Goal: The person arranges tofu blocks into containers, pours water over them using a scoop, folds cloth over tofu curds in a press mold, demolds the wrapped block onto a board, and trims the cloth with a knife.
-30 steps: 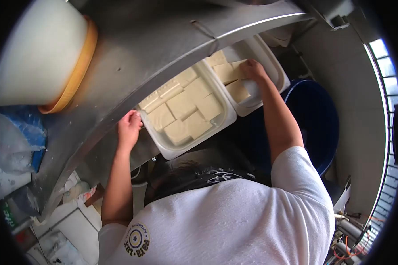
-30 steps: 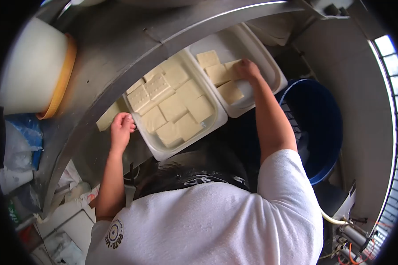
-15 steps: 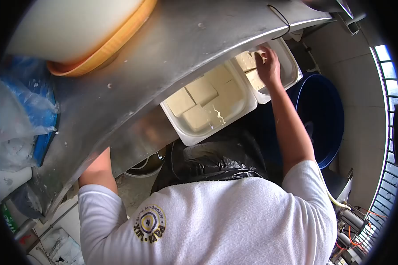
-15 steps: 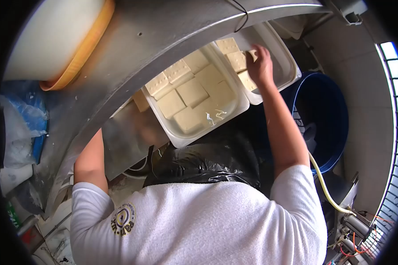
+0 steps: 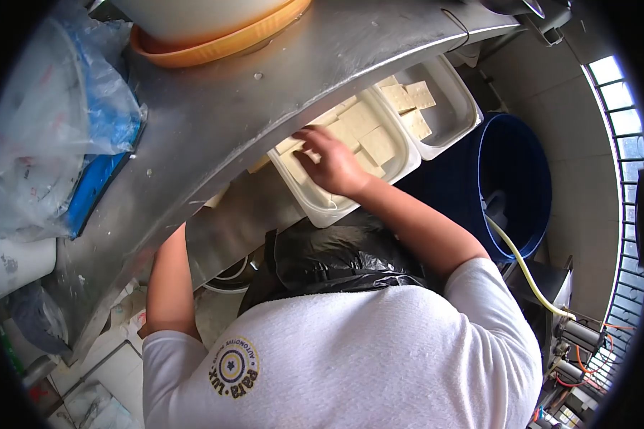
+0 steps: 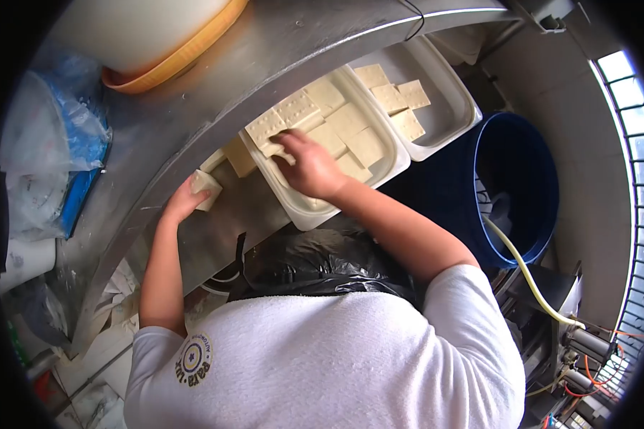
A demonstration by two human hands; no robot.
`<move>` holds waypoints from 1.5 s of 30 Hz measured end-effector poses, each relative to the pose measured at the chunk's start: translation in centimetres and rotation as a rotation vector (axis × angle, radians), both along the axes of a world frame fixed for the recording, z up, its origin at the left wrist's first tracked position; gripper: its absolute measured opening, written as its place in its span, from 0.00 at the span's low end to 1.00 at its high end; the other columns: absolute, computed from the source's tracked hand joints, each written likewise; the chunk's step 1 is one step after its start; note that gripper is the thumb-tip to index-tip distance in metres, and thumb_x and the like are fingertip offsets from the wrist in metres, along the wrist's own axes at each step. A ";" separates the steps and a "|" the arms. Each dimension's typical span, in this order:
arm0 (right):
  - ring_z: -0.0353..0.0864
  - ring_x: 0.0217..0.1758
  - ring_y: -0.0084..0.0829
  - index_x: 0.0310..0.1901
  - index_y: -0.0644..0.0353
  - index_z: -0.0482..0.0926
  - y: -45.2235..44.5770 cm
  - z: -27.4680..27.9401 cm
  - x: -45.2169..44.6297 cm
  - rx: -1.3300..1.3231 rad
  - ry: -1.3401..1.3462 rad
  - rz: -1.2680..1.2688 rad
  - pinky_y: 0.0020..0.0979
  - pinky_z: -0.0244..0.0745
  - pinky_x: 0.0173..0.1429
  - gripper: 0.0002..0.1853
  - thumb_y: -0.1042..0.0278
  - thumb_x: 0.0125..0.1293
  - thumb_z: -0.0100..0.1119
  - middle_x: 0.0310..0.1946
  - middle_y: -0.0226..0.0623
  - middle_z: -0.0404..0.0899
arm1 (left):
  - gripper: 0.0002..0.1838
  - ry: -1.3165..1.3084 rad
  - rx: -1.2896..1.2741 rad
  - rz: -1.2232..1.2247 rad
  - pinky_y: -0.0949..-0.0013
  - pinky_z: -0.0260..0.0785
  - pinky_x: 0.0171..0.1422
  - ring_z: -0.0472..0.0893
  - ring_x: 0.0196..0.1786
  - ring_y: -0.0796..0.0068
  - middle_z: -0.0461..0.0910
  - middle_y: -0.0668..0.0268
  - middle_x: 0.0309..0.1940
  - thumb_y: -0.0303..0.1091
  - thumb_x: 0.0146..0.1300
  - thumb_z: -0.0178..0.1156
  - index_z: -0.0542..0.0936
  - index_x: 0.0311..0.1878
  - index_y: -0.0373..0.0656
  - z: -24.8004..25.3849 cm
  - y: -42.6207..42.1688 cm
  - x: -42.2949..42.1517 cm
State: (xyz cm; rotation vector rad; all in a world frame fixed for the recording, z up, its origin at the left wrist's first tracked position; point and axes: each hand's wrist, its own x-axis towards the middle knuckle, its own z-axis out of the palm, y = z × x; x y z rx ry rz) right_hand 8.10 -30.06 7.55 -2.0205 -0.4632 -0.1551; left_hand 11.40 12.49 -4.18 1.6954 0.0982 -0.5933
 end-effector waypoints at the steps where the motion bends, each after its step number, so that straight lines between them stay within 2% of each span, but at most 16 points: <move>1: 0.87 0.53 0.48 0.64 0.61 0.78 1.4 0.0 -0.1 -0.013 0.038 0.071 0.43 0.85 0.56 0.22 0.68 0.70 0.68 0.56 0.50 0.81 | 0.40 0.048 -0.291 0.129 0.60 0.64 0.79 0.76 0.72 0.60 0.78 0.58 0.70 0.42 0.64 0.73 0.71 0.77 0.38 -0.6 0.1 0.1; 2: 0.87 0.54 0.48 0.67 0.62 0.77 2.5 0.0 0.0 -0.026 0.075 0.140 0.43 0.84 0.58 0.25 0.66 0.70 0.68 0.56 0.52 0.81 | 0.40 0.100 -0.586 0.248 0.61 0.63 0.79 0.76 0.72 0.61 0.78 0.58 0.70 0.41 0.64 0.73 0.71 0.76 0.37 -1.2 0.2 0.2; 6: 0.85 0.58 0.46 0.66 0.67 0.75 5.4 1.5 -0.7 0.031 0.221 0.207 0.42 0.80 0.64 0.27 0.61 0.72 0.70 0.56 0.49 0.83 | 0.34 0.056 -0.594 0.097 0.62 0.69 0.75 0.78 0.69 0.67 0.79 0.62 0.67 0.46 0.74 0.66 0.71 0.76 0.39 3.4 -7.4 0.3; 8: 0.85 0.59 0.41 0.75 0.68 0.68 5.2 3.8 -0.9 0.397 0.668 0.135 0.39 0.80 0.66 0.37 0.59 0.71 0.71 0.60 0.50 0.82 | 0.31 0.037 -0.598 0.022 0.62 0.71 0.73 0.78 0.68 0.69 0.80 0.63 0.65 0.48 0.79 0.62 0.71 0.75 0.39 7.4 -11.7 -0.1; 10: 0.86 0.56 0.36 0.72 0.65 0.71 3.7 1.6 0.9 0.834 0.762 0.038 0.37 0.82 0.61 0.34 0.63 0.69 0.74 0.56 0.46 0.83 | 0.29 0.054 -0.572 -0.035 0.59 0.76 0.68 0.80 0.66 0.68 0.80 0.62 0.64 0.53 0.82 0.56 0.73 0.75 0.42 10.9 -13.4 0.3; 14: 0.88 0.53 0.38 0.71 0.64 0.72 -3.7 1.3 4.5 0.956 0.771 -0.232 0.46 0.87 0.52 0.33 0.64 0.68 0.74 0.53 0.42 0.85 | 0.31 -0.169 0.176 -0.045 0.56 0.72 0.74 0.76 0.72 0.63 0.75 0.57 0.72 0.51 0.79 0.59 0.71 0.77 0.43 7.7 -10.4 4.5; 19: 0.91 0.46 0.35 0.65 0.63 0.78 -10.3 -2.1 13.0 0.654 0.601 -0.364 0.38 0.87 0.43 0.28 0.60 0.68 0.73 0.49 0.41 0.88 | 0.33 -0.464 0.944 -0.064 0.56 0.70 0.76 0.74 0.74 0.61 0.74 0.56 0.73 0.50 0.77 0.61 0.70 0.78 0.43 4.3 -5.6 8.6; 23: 0.90 0.48 0.35 0.72 0.62 0.75 -12.2 -7.8 18.9 0.397 0.661 -0.375 0.37 0.85 0.46 0.36 0.58 0.64 0.74 0.50 0.43 0.89 | 0.35 -0.456 1.088 -0.117 0.57 0.68 0.77 0.73 0.76 0.61 0.73 0.56 0.75 0.49 0.76 0.63 0.69 0.79 0.42 3.0 -5.6 10.3; 26: 0.90 0.51 0.42 0.76 0.60 0.71 -11.6 -10.9 20.7 -0.104 0.451 -0.099 0.40 0.84 0.56 0.41 0.53 0.64 0.72 0.52 0.49 0.89 | 0.36 -0.481 1.137 -0.149 0.57 0.66 0.78 0.71 0.77 0.60 0.72 0.55 0.75 0.49 0.75 0.64 0.68 0.79 0.42 2.9 -6.1 10.4; 28: 0.84 0.60 0.46 0.77 0.57 0.70 -10.4 -10.0 19.8 -0.167 0.452 -0.129 0.42 0.80 0.63 0.41 0.47 0.65 0.67 0.60 0.51 0.83 | 0.37 -0.513 1.158 -0.161 0.57 0.65 0.79 0.70 0.78 0.60 0.71 0.55 0.76 0.48 0.74 0.65 0.68 0.79 0.41 3.5 -6.4 9.9; 32: 0.76 0.73 0.51 0.78 0.53 0.69 -8.5 -9.5 18.7 -0.255 0.443 -0.173 0.45 0.75 0.73 0.42 0.38 0.68 0.61 0.71 0.56 0.75 | 0.38 -0.591 1.160 -0.176 0.57 0.63 0.81 0.69 0.79 0.59 0.70 0.54 0.77 0.48 0.73 0.66 0.67 0.80 0.41 5.0 -7.2 8.3; 34: 0.71 0.77 0.52 0.78 0.49 0.69 -8.0 -10.6 18.2 -0.386 0.214 -0.213 0.48 0.73 0.75 0.43 0.34 0.67 0.62 0.75 0.55 0.70 | 0.39 -0.612 1.122 -0.190 0.57 0.62 0.82 0.68 0.80 0.58 0.70 0.54 0.78 0.47 0.72 0.67 0.66 0.80 0.41 5.0 -7.4 7.8; 38: 0.70 0.77 0.56 0.79 0.45 0.68 -7.5 -9.9 17.6 -0.563 0.171 -0.208 0.52 0.72 0.76 0.46 0.29 0.65 0.63 0.75 0.53 0.69 | 0.44 -0.343 0.569 -0.190 0.58 0.57 0.84 0.64 0.83 0.57 0.67 0.52 0.79 0.44 0.69 0.72 0.63 0.82 0.39 0.0 -6.1 7.9; 40: 0.72 0.75 0.54 0.77 0.47 0.70 -7.3 -9.3 17.8 -0.559 0.184 -0.208 0.53 0.73 0.75 0.42 0.32 0.67 0.63 0.74 0.52 0.70 | 0.45 -0.365 0.295 -0.042 0.59 0.58 0.83 0.67 0.81 0.60 0.69 0.52 0.78 0.37 0.66 0.75 0.63 0.81 0.37 -0.7 -6.6 7.1; 44: 0.77 0.69 0.54 0.73 0.51 0.73 -4.1 -3.2 12.9 -0.529 0.012 -0.448 0.52 0.76 0.71 0.34 0.45 0.69 0.67 0.69 0.51 0.74 | 0.42 -0.359 0.343 -0.181 0.61 0.63 0.80 0.73 0.75 0.61 0.74 0.53 0.73 0.34 0.64 0.76 0.67 0.77 0.35 0.1 -5.8 5.2; 45: 0.79 0.66 0.54 0.71 0.54 0.74 -3.3 -3.1 12.4 -0.408 -0.091 -0.347 0.51 0.77 0.70 0.32 0.51 0.68 0.68 0.66 0.52 0.76 | 0.40 -0.230 0.084 -0.074 0.62 0.66 0.77 0.76 0.71 0.63 0.77 0.56 0.70 0.36 0.64 0.76 0.69 0.76 0.35 0.0 -4.8 4.6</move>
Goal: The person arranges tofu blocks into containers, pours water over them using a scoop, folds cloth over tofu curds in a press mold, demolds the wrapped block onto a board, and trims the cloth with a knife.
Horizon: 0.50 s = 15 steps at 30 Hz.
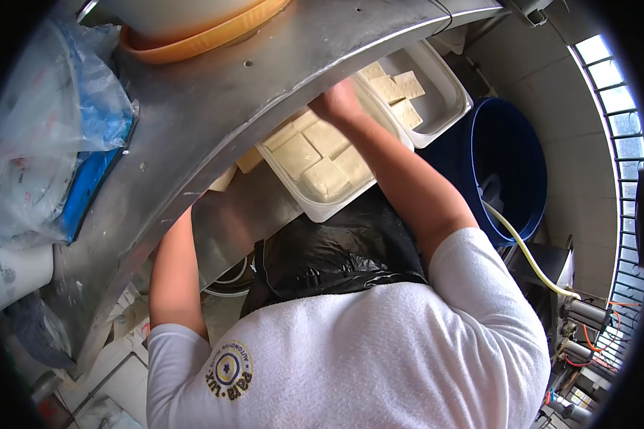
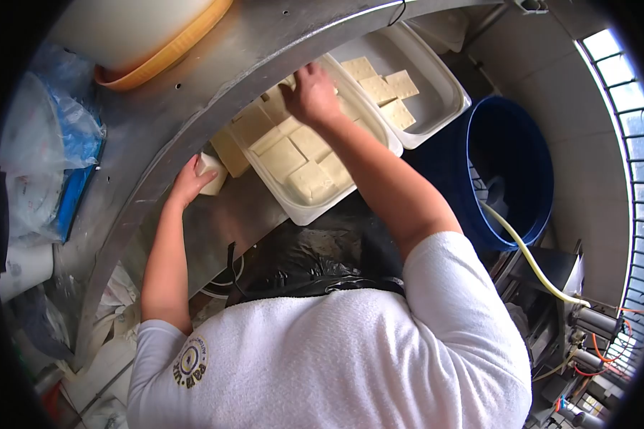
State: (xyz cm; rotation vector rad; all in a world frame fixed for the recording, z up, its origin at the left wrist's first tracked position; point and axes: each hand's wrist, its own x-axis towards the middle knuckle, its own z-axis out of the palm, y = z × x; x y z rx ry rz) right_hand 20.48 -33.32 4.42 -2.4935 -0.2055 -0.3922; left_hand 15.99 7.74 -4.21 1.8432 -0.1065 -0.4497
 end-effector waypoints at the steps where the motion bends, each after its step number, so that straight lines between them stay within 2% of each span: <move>1: 0.81 0.62 0.55 0.69 0.57 0.74 1.0 0.0 -0.8 0.099 -0.096 0.124 0.50 0.78 0.68 0.31 0.57 0.68 0.70 0.62 0.54 0.78 | 0.39 0.067 -0.133 0.037 0.62 0.67 0.76 0.78 0.69 0.64 0.78 0.58 0.69 0.36 0.64 0.76 0.70 0.75 0.35 -0.4 0.6 -0.5; 2: 0.81 0.61 0.57 0.70 0.58 0.74 2.7 1.0 -3.1 0.153 -0.060 0.189 0.49 0.78 0.68 0.32 0.58 0.67 0.71 0.60 0.54 0.79 | 0.38 0.134 -0.265 0.077 0.62 0.68 0.75 0.79 0.67 0.65 0.79 0.59 0.67 0.37 0.64 0.76 0.71 0.74 0.35 -0.5 1.0 -1.0; 3: 0.82 0.60 0.58 0.71 0.59 0.73 4.5 2.1 -5.6 0.206 -0.025 0.254 0.47 0.78 0.68 0.34 0.60 0.66 0.72 0.59 0.55 0.80 | 0.36 0.132 -0.279 0.043 0.63 0.69 0.74 0.79 0.67 0.67 0.80 0.60 0.66 0.39 0.67 0.74 0.71 0.73 0.36 0.2 0.6 -1.6; 5: 0.82 0.63 0.57 0.72 0.61 0.72 7.4 2.1 -8.0 0.381 0.246 0.472 0.46 0.77 0.69 0.36 0.55 0.67 0.73 0.60 0.57 0.81 | 0.32 0.126 -0.308 -0.025 0.64 0.71 0.71 0.79 0.65 0.70 0.81 0.62 0.63 0.43 0.72 0.70 0.73 0.72 0.38 2.4 -1.1 -2.6; 6: 0.82 0.63 0.56 0.73 0.62 0.71 8.4 2.6 -9.3 0.501 0.379 0.489 0.45 0.77 0.69 0.38 0.52 0.67 0.74 0.62 0.58 0.80 | 0.30 0.123 -0.324 -0.061 0.65 0.72 0.70 0.79 0.65 0.71 0.82 0.63 0.62 0.46 0.74 0.68 0.74 0.72 0.40 3.7 -2.4 -3.0; 7: 0.82 0.64 0.55 0.74 0.64 0.70 9.0 3.6 -10.4 0.621 0.513 0.503 0.45 0.77 0.69 0.40 0.50 0.67 0.75 0.63 0.59 0.80 | 0.28 0.135 -0.360 -0.032 0.67 0.73 0.64 0.80 0.60 0.74 0.83 0.65 0.58 0.48 0.76 0.65 0.75 0.69 0.41 5.0 -4.0 -3.2; 8: 0.84 0.64 0.48 0.74 0.67 0.69 8.8 4.9 -11.2 0.621 0.620 0.435 0.42 0.78 0.68 0.42 0.50 0.68 0.75 0.63 0.57 0.80 | 0.25 0.147 -0.396 -0.003 0.70 0.75 0.58 0.81 0.56 0.77 0.83 0.66 0.55 0.51 0.79 0.61 0.77 0.67 0.42 6.3 -5.7 -3.3; 9: 0.84 0.64 0.48 0.74 0.67 0.69 8.3 4.7 -11.6 0.615 0.621 0.432 0.42 0.78 0.68 0.42 0.50 0.68 0.75 0.63 0.57 0.80 | 0.24 0.157 -0.432 0.025 0.72 0.76 0.52 0.82 0.52 0.80 0.84 0.68 0.51 0.54 0.81 0.58 0.78 0.65 0.43 7.6 -7.3 -3.5; 11: 0.81 0.63 0.33 0.70 0.69 0.71 7.2 4.2 -11.9 1.133 0.715 0.300 0.35 0.77 0.68 0.32 0.62 0.73 0.72 0.60 0.46 0.81 | 0.22 0.316 -0.269 0.045 0.78 0.67 0.31 0.77 0.33 0.87 0.81 0.74 0.37 0.57 0.82 0.55 0.81 0.54 0.45 10.6 -9.1 -3.2; 12: 0.81 0.63 0.30 0.70 0.67 0.73 6.2 4.8 -12.5 1.353 0.776 0.234 0.33 0.78 0.67 0.29 0.67 0.72 0.71 0.60 0.42 0.81 | 0.18 0.329 -0.204 0.127 0.80 0.52 0.22 0.65 0.22 0.90 0.73 0.78 0.27 0.53 0.82 0.57 0.79 0.45 0.47 13.0 -11.6 -4.1; 13: 0.84 0.59 0.29 0.69 0.66 0.74 5.1 4.6 -12.8 1.443 0.793 0.190 0.32 0.80 0.64 0.27 0.68 0.72 0.71 0.57 0.39 0.82 | 0.14 0.262 -0.094 0.043 0.80 0.53 0.22 0.63 0.21 0.90 0.70 0.79 0.25 0.47 0.81 0.59 0.79 0.43 0.48 12.3 -11.9 -4.1; 15: 0.87 0.55 0.30 0.67 0.65 0.76 2.3 4.1 -13.1 1.535 0.838 0.084 0.33 0.83 0.61 0.25 0.69 0.72 0.70 0.54 0.38 0.84 | 0.13 0.174 0.051 0.066 0.77 0.59 0.24 0.67 0.23 0.87 0.72 0.76 0.25 0.45 0.79 0.61 0.79 0.45 0.45 9.4 -11.1 -4.2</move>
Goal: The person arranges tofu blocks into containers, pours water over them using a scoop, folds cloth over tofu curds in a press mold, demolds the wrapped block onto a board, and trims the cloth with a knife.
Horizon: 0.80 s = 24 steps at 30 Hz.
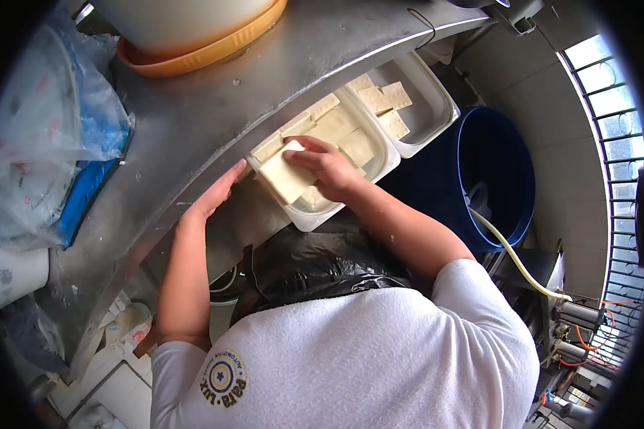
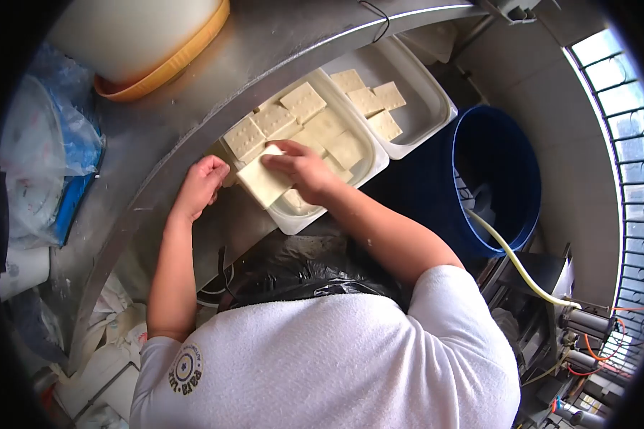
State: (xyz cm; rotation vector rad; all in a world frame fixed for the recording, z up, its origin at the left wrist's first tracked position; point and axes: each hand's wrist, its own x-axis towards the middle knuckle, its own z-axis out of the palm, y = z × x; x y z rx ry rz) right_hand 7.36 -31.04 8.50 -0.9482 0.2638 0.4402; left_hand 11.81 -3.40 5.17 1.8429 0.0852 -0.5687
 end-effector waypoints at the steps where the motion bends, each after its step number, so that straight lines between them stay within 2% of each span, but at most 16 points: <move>1: 0.88 0.54 0.31 0.66 0.64 0.77 -1.5 -0.7 0.2 -0.003 -0.001 -0.039 0.35 0.84 0.60 0.23 0.69 0.72 0.70 0.52 0.37 0.85 | 0.12 -0.027 0.050 0.003 0.76 0.61 0.25 0.68 0.23 0.86 0.73 0.76 0.25 0.44 0.79 0.61 0.79 0.45 0.44 -1.1 0.5 -0.1; 2: 0.89 0.53 0.32 0.65 0.64 0.78 -3.1 -1.3 0.7 -0.004 -0.002 -0.079 0.36 0.85 0.60 0.22 0.70 0.72 0.69 0.51 0.37 0.86 | 0.14 -0.310 0.270 -0.064 0.70 0.69 0.33 0.74 0.29 0.78 0.77 0.70 0.29 0.44 0.78 0.62 0.79 0.47 0.41 -2.0 1.7 -0.4; 4: 0.89 0.55 0.34 0.63 0.63 0.79 -5.8 -1.8 2.9 -0.063 -0.019 -0.178 0.36 0.85 0.62 0.20 0.69 0.72 0.68 0.52 0.38 0.87 | 0.17 -0.592 0.490 -0.139 0.63 0.76 0.41 0.81 0.36 0.70 0.82 0.64 0.33 0.45 0.78 0.63 0.79 0.49 0.38 -3.6 4.3 -1.5; 5: 0.89 0.52 0.34 0.62 0.63 0.79 -7.3 -2.1 4.6 -0.058 -0.095 -0.198 0.36 0.86 0.59 0.19 0.69 0.72 0.68 0.51 0.39 0.86 | 0.23 -0.525 0.666 -0.146 0.58 0.74 0.55 0.80 0.51 0.59 0.81 0.52 0.47 0.48 0.76 0.64 0.77 0.58 0.37 -4.4 5.9 -2.3; 6: 0.88 0.49 0.33 0.61 0.64 0.79 -8.7 -1.9 6.5 -0.185 -0.146 -0.204 0.35 0.85 0.54 0.19 0.68 0.72 0.68 0.50 0.38 0.86 | 0.31 -0.456 0.843 -0.156 0.52 0.72 0.70 0.80 0.66 0.48 0.81 0.41 0.61 0.52 0.74 0.66 0.76 0.67 0.36 -4.9 6.9 -3.2; 7: 0.88 0.43 0.32 0.60 0.67 0.79 -9.6 -1.8 8.7 -0.180 -0.228 -0.257 0.35 0.85 0.48 0.20 0.69 0.69 0.71 0.43 0.38 0.86 | 0.31 -0.457 0.846 -0.169 0.52 0.72 0.70 0.80 0.66 0.48 0.81 0.41 0.61 0.52 0.74 0.66 0.76 0.67 0.36 -5.1 7.3 -4.3; 9: 0.88 0.45 0.33 0.61 0.71 0.78 -10.6 -2.2 13.3 -0.235 -0.392 -0.368 0.35 0.85 0.50 0.26 0.68 0.66 0.75 0.46 0.43 0.87 | 0.52 -0.044 0.985 -0.116 0.47 0.57 0.84 0.57 0.84 0.35 0.52 0.32 0.82 0.62 0.66 0.70 0.58 0.84 0.45 -5.1 7.6 -6.2; 10: 0.89 0.46 0.34 0.62 0.72 0.77 -11.1 -3.4 16.4 -0.339 -0.399 -0.385 0.35 0.85 0.51 0.28 0.67 0.65 0.76 0.48 0.45 0.87 | 0.69 0.202 0.991 -0.146 0.41 0.49 0.87 0.42 0.86 0.25 0.31 0.32 0.85 0.69 0.57 0.73 0.39 0.89 0.53 -4.9 7.4 -6.5; 11: 0.88 0.50 0.37 0.63 0.73 0.76 -11.8 -6.9 20.9 -0.537 -0.484 -0.432 0.37 0.84 0.53 0.29 0.68 0.64 0.75 0.50 0.47 0.87 | 0.71 0.175 1.034 -0.158 0.39 0.44 0.88 0.38 0.85 0.22 0.31 0.33 0.86 0.70 0.56 0.74 0.39 0.89 0.53 -5.0 6.7 -7.5; 12: 0.88 0.52 0.38 0.62 0.72 0.78 -10.9 -5.2 21.1 -0.517 -0.505 -0.403 0.38 0.83 0.54 0.27 0.69 0.64 0.74 0.50 0.47 0.87 | 0.72 0.150 1.077 -0.168 0.36 0.40 0.88 0.35 0.85 0.20 0.31 0.35 0.86 0.71 0.54 0.74 0.38 0.89 0.53 -5.4 6.2 -8.4; 13: 0.87 0.54 0.38 0.60 0.71 0.79 -10.0 -3.3 21.2 -0.498 -0.525 -0.372 0.39 0.82 0.56 0.25 0.69 0.64 0.73 0.51 0.47 0.88 | 0.72 0.151 1.084 -0.174 0.36 0.40 0.88 0.35 0.85 0.20 0.31 0.35 0.86 0.71 0.54 0.74 0.38 0.89 0.53 -5.9 6.5 -8.7; 15: 0.87 0.54 0.40 0.59 0.71 0.80 -8.6 -4.0 23.3 -0.525 -0.522 -0.359 0.40 0.82 0.55 0.24 0.69 0.64 0.73 0.50 0.48 0.87 | 0.74 0.112 1.066 -0.140 0.36 0.43 0.87 0.33 0.85 0.21 0.30 0.35 0.86 0.69 0.52 0.77 0.36 0.89 0.57 -6.5 7.1 -9.1; 19: 0.86 0.53 0.45 0.56 0.70 0.81 -6.8 -5.7 25.5 -0.722 -0.567 -0.268 0.43 0.81 0.55 0.21 0.70 0.64 0.70 0.49 0.51 0.87 | 0.74 0.141 1.066 -0.124 0.36 0.42 0.88 0.33 0.85 0.21 0.30 0.36 0.87 0.68 0.51 0.78 0.36 0.89 0.58 -6.2 8.7 -10.0; 21: 0.85 0.52 0.48 0.55 0.69 0.81 -6.4 -6.5 26.0 -0.857 -0.593 -0.219 0.45 0.81 0.55 0.19 0.70 0.65 0.69 0.48 0.52 0.86 | 0.74 0.125 1.037 -0.132 0.36 0.38 0.88 0.35 0.85 0.19 0.34 0.35 0.86 0.69 0.50 0.78 0.38 0.89 0.55 -6.2 9.6 -10.7; 22: 0.85 0.52 0.50 0.54 0.69 0.81 -6.6 -7.1 25.9 -0.943 -0.609 -0.194 0.46 0.81 0.55 0.18 0.70 0.65 0.69 0.48 0.52 0.86 | 0.74 0.132 1.035 -0.121 0.36 0.38 0.88 0.35 0.85 0.19 0.34 0.35 0.86 0.69 0.50 0.78 0.38 0.89 0.55 -6.2 10.1 -11.0; 24: 0.84 0.52 0.52 0.52 0.68 0.82 -6.8 -7.5 25.5 -1.134 -0.632 -0.145 0.47 0.80 0.55 0.16 0.71 0.65 0.68 0.47 0.54 0.86 | 0.73 0.096 1.070 -0.142 0.38 0.41 0.88 0.38 0.85 0.22 0.40 0.36 0.86 0.67 0.49 0.79 0.43 0.88 0.54 -6.1 11.2 -11.3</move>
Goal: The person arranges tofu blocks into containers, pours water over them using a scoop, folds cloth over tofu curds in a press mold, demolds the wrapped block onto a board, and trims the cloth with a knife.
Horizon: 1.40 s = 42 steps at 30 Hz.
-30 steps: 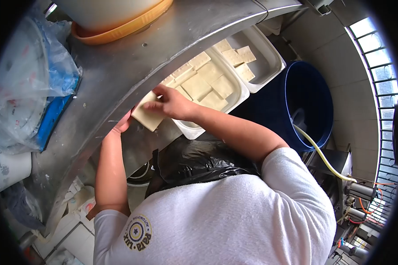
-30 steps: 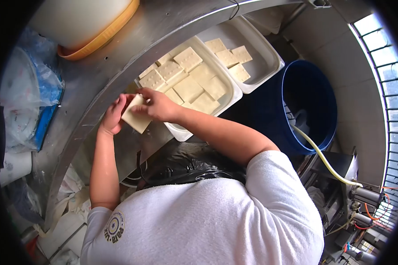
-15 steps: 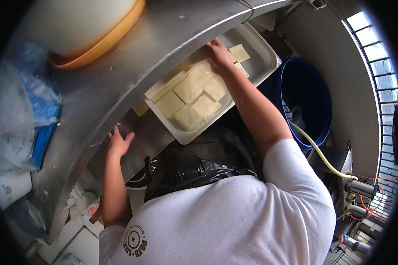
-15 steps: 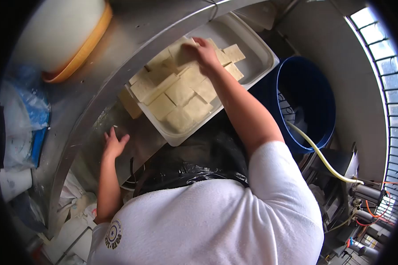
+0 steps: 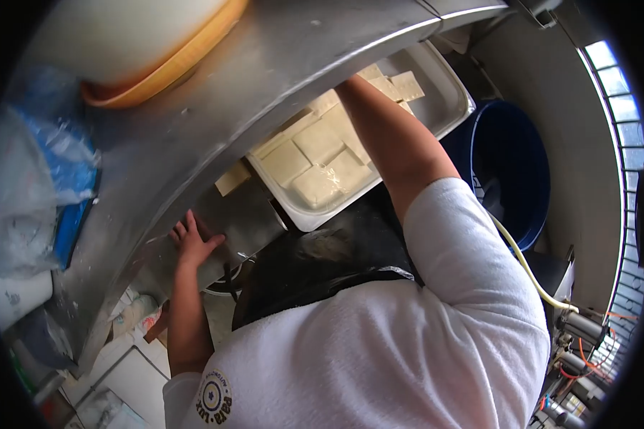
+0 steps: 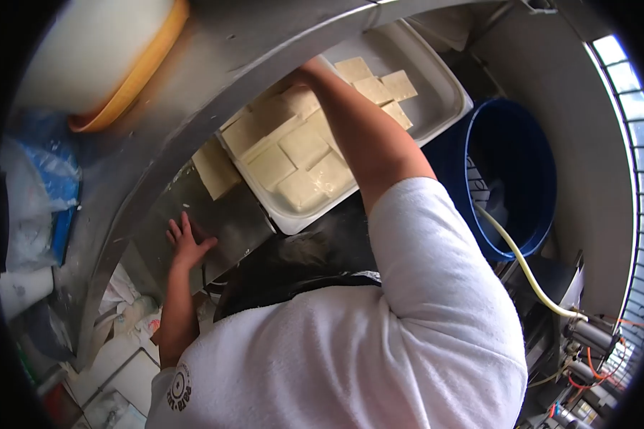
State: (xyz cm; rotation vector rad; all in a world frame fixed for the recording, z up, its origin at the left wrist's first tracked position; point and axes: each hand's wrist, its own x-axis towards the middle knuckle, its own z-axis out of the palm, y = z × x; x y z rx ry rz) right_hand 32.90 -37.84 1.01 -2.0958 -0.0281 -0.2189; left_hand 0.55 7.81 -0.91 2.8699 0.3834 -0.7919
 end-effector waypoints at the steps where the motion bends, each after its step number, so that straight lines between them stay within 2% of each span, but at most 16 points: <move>1: 0.84 0.52 0.54 0.52 0.68 0.82 -0.1 0.0 -0.4 -0.117 -0.024 -0.018 0.48 0.80 0.55 0.15 0.71 0.65 0.67 0.47 0.54 0.86 | 0.73 -0.003 0.003 0.023 0.38 0.41 0.88 0.38 0.85 0.22 0.40 0.36 0.86 0.67 0.49 0.79 0.43 0.88 0.54 0.4 0.5 -0.1; 4: 0.83 0.51 0.58 0.50 0.67 0.83 1.8 1.8 -4.5 -0.359 -0.240 -0.091 0.50 0.79 0.54 0.13 0.72 0.65 0.66 0.46 0.56 0.85 | 0.72 0.067 -0.110 0.064 0.39 0.42 0.88 0.33 0.87 0.26 0.31 0.37 0.87 0.62 0.50 0.81 0.41 0.89 0.55 1.6 1.7 0.0; 9: 0.82 0.50 0.65 0.46 0.66 0.83 14.5 4.1 -18.1 0.022 -0.233 0.431 0.55 0.78 0.54 0.10 0.70 0.66 0.65 0.43 0.61 0.83 | 0.41 -0.375 -0.395 0.178 0.45 0.70 0.73 0.72 0.76 0.46 0.70 0.45 0.77 0.50 0.70 0.69 0.67 0.80 0.43 -2.4 0.7 2.8; 10: 0.82 0.52 0.65 0.51 0.70 0.80 16.9 3.1 -19.5 -0.245 -0.161 0.556 0.54 0.78 0.58 0.17 0.65 0.68 0.65 0.46 0.64 0.82 | 0.41 -0.378 -0.397 0.175 0.45 0.70 0.73 0.72 0.76 0.46 0.70 0.45 0.77 0.50 0.70 0.69 0.67 0.80 0.43 -2.5 -0.2 3.8; 11: 0.81 0.58 0.63 0.59 0.75 0.75 20.2 -2.2 -19.8 -0.165 -0.109 0.502 0.52 0.78 0.63 0.27 0.58 0.70 0.64 0.52 0.68 0.80 | 0.35 -0.325 -0.666 0.438 0.48 0.73 0.69 0.75 0.72 0.52 0.74 0.50 0.73 0.49 0.73 0.66 0.70 0.77 0.42 -2.5 -1.7 4.8; 12: 0.80 0.62 0.60 0.60 0.69 0.79 22.1 -3.4 -20.3 -0.200 -0.091 0.482 0.51 0.75 0.67 0.22 0.64 0.68 0.61 0.55 0.62 0.81 | 0.31 -0.257 -0.931 0.701 0.51 0.76 0.65 0.79 0.68 0.57 0.79 0.55 0.70 0.48 0.76 0.63 0.73 0.74 0.41 -2.4 -3.2 5.5; 13: 0.79 0.66 0.57 0.60 0.63 0.82 24.1 -4.5 -20.9 -0.237 -0.072 0.463 0.51 0.72 0.71 0.20 0.71 0.67 0.58 0.59 0.56 0.82 | 0.31 -0.259 -0.936 0.696 0.51 0.76 0.65 0.79 0.68 0.57 0.79 0.55 0.70 0.48 0.76 0.63 0.73 0.74 0.41 -1.8 -4.6 6.2; 18: 0.64 0.79 0.57 0.64 0.58 0.83 27.1 -3.2 -23.1 -0.611 0.512 0.268 0.57 0.60 0.80 0.24 0.58 0.71 0.56 0.74 0.57 0.68 | 0.30 -0.442 -0.965 0.779 0.60 0.78 0.59 0.79 0.65 0.66 0.80 0.60 0.66 0.54 0.80 0.57 0.75 0.71 0.39 -2.1 -7.7 8.1; 20: 0.63 0.81 0.58 0.70 0.69 0.63 27.4 -2.7 -23.5 -0.410 0.594 0.298 0.62 0.59 0.79 0.34 0.51 0.73 0.58 0.70 0.62 0.71 | 0.29 -0.382 -1.040 0.891 0.62 0.77 0.59 0.80 0.64 0.68 0.80 0.60 0.66 0.53 0.80 0.57 0.76 0.71 0.40 -1.0 -8.0 7.8; 22: 0.68 0.78 0.58 0.66 0.67 0.66 27.3 -3.5 -23.5 -0.341 0.545 0.240 0.58 0.65 0.77 0.28 0.57 0.73 0.59 0.70 0.61 0.72 | 0.28 -0.322 -1.108 1.002 0.64 0.77 0.58 0.80 0.63 0.69 0.80 0.60 0.65 0.53 0.80 0.57 0.76 0.71 0.41 0.6 -8.4 7.1; 24: 0.75 0.71 0.59 0.67 0.67 0.65 26.8 -4.4 -22.8 -0.252 0.455 0.351 0.55 0.71 0.72 0.30 0.60 0.71 0.63 0.68 0.62 0.72 | 0.32 -0.277 -1.350 1.146 0.63 0.72 0.69 0.76 0.70 0.68 0.78 0.66 0.68 0.51 0.78 0.60 0.72 0.76 0.42 1.4 -8.6 6.4; 28: 0.83 0.61 0.58 0.69 0.66 0.65 20.3 1.6 -24.3 0.208 0.237 0.350 0.49 0.80 0.64 0.34 0.64 0.67 0.71 0.61 0.62 0.77 | 0.25 -0.438 -1.365 0.987 0.66 0.76 0.59 0.81 0.58 0.71 0.82 0.64 0.60 0.52 0.80 0.60 0.79 0.68 0.42 4.8 -10.8 4.8; 30: 0.87 0.58 0.50 0.70 0.66 0.65 17.2 1.0 -24.1 0.508 0.169 0.185 0.45 0.84 0.58 0.36 0.63 0.67 0.74 0.53 0.56 0.81 | 0.24 -0.486 -1.456 0.632 0.67 0.75 0.59 0.82 0.55 0.72 0.83 0.66 0.56 0.52 0.79 0.61 0.79 0.66 0.43 5.5 -10.4 4.8; 32: 0.88 0.54 0.41 0.68 0.66 0.67 13.0 5.4 -25.1 0.764 0.428 0.080 0.40 0.86 0.51 0.32 0.65 0.69 0.73 0.49 0.49 0.83 | 0.23 -0.491 -1.324 0.599 0.64 0.74 0.63 0.82 0.58 0.68 0.83 0.67 0.57 0.50 0.80 0.61 0.80 0.65 0.43 3.9 -9.7 7.3; 35: 0.89 0.46 0.38 0.67 0.65 0.71 9.3 5.0 -25.4 0.797 0.572 -0.049 0.38 0.87 0.42 0.30 0.68 0.68 0.73 0.50 0.45 0.84 | 0.23 -0.574 -0.984 0.323 0.64 0.74 0.64 0.82 0.59 0.67 0.83 0.66 0.57 0.49 0.78 0.62 0.79 0.65 0.43 0.5 -6.0 12.7; 42: 0.88 0.50 0.37 0.72 0.64 0.74 6.0 3.1 -20.8 0.574 0.688 0.229 0.36 0.87 0.48 0.38 0.61 0.61 0.78 0.50 0.44 0.86 | 0.24 -0.506 -0.316 -0.111 0.63 0.73 0.65 0.82 0.60 0.66 0.83 0.64 0.57 0.47 0.74 0.66 0.79 0.65 0.43 -0.3 -1.9 18.5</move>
